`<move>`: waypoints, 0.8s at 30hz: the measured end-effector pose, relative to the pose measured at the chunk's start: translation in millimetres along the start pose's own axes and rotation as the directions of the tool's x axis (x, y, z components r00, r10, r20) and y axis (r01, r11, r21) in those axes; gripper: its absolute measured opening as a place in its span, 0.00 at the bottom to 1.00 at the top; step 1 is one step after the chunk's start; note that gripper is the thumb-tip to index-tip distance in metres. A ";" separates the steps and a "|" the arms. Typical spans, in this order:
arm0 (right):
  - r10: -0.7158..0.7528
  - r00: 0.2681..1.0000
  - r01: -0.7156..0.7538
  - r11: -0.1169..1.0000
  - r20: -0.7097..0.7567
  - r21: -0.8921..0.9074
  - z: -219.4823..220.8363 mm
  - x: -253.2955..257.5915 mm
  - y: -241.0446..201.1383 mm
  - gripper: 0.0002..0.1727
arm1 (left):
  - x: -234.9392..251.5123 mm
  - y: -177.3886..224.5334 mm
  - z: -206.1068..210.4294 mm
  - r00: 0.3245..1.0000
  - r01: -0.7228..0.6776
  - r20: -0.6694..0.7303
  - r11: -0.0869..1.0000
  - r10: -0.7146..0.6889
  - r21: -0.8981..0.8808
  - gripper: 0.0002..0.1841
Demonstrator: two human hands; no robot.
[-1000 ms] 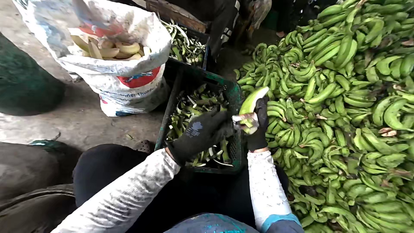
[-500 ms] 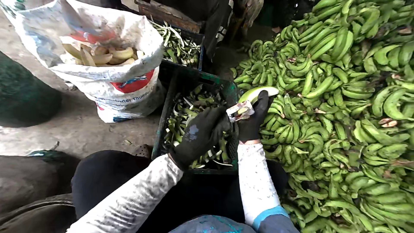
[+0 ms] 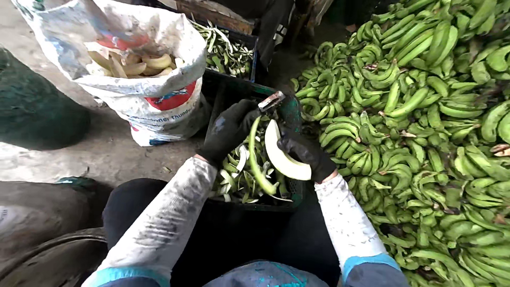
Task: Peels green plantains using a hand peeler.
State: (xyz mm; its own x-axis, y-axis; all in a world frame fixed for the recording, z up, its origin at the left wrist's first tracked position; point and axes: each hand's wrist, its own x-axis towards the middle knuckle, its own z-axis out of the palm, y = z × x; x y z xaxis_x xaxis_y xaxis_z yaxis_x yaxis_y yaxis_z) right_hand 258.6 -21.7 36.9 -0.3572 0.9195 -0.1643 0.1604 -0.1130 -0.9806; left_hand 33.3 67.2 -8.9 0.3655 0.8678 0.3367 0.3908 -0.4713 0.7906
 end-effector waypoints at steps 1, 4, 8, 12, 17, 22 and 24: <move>0.025 1.000 -0.024 1.000 -0.016 0.010 -4.0 -0.6 7.7 0.30 | 1.1 -1.8 -0.6 1.000 0.020 0.012 1.000 -0.020 -0.009 0.26; 0.037 0.978 0.023 0.960 -0.207 0.279 -12.6 9.9 27.7 0.24 | -5.0 10.0 11.7 0.999 -0.042 0.032 0.999 0.043 -0.029 0.27; -0.207 0.905 0.402 0.705 -0.373 0.584 -18.8 10.9 50.2 0.22 | -21.4 27.8 45.9 0.981 -0.191 0.010 0.981 0.191 -0.029 0.30; -0.198 0.746 0.613 0.576 -0.636 0.541 -17.3 15.6 55.3 0.16 | -26.5 42.7 62.4 0.961 -0.256 -0.074 0.960 0.265 0.115 0.28; -0.328 0.808 0.585 0.536 -0.489 0.609 -30.7 17.2 61.0 0.20 | -20.0 41.0 62.3 0.971 -0.237 -0.020 0.968 0.240 0.080 0.27; -0.237 0.867 0.456 0.732 -0.439 0.505 -33.2 21.0 28.8 0.21 | -0.7 41.8 39.0 0.956 -0.292 0.041 0.925 0.291 0.243 0.26; -0.141 0.895 0.344 0.822 -0.423 0.454 -32.6 22.7 14.1 0.21 | 10.4 43.5 30.5 0.950 -0.306 0.037 0.906 0.309 0.291 0.25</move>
State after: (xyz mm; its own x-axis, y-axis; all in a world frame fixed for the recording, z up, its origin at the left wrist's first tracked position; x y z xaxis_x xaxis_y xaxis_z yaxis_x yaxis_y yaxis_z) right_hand 282.8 9.8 22.9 0.0474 0.9982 0.0366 -0.4088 0.0529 -0.9111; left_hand 79.8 50.9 13.4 0.4993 0.6732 0.5455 0.4884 -0.7387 0.4645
